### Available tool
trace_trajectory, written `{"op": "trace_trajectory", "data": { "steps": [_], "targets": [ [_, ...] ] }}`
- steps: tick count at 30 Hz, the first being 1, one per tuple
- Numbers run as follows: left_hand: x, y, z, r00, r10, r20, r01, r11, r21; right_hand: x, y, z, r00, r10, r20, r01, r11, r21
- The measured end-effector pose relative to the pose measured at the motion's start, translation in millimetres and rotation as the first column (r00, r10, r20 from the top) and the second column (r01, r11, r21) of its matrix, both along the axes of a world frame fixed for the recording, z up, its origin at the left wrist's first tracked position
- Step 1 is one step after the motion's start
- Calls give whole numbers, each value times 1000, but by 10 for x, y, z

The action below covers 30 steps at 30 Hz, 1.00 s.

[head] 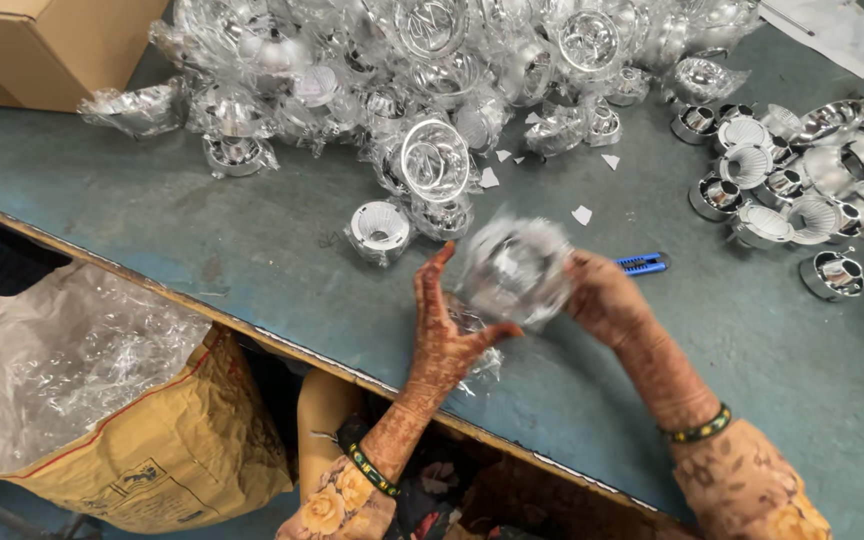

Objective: The person repeatedly picks up plastic-wrapped metal components from a table, uses a blue utility knife to cut the plastic, removes the wrapping, and places the unwrapped parts on the table. The discarded plastic is placed into a bag beside the table.

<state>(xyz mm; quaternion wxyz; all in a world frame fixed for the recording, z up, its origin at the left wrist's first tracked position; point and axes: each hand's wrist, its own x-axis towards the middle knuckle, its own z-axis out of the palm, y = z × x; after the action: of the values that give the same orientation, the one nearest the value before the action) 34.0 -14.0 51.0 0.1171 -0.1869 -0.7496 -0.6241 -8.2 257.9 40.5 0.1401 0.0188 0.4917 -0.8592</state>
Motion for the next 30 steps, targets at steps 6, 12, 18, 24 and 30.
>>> {"op": "trace_trajectory", "data": {
  "steps": [6,12,18,24,30],
  "targets": [
    [23,66,24,994,-110,-6,109,990,-91,302,-278,42,999,7,44,-5,999,-52],
    [-154,-1,-158,935,-194,297,80,931,357,534,-574,377,1000,-16,-10,15,992,-121],
    [-253,-120,-422,784,-338,521,-121,740,662,532,-351,721,734,209,-646,501,476,723],
    [-271,-165,-463,828,-265,494,-188,698,691,316,334,530,766,456,-453,618,-329,714],
    [-191,-212,-407,846,-273,459,-141,714,685,267,669,287,842,366,-397,503,-266,822]
  ]
}}
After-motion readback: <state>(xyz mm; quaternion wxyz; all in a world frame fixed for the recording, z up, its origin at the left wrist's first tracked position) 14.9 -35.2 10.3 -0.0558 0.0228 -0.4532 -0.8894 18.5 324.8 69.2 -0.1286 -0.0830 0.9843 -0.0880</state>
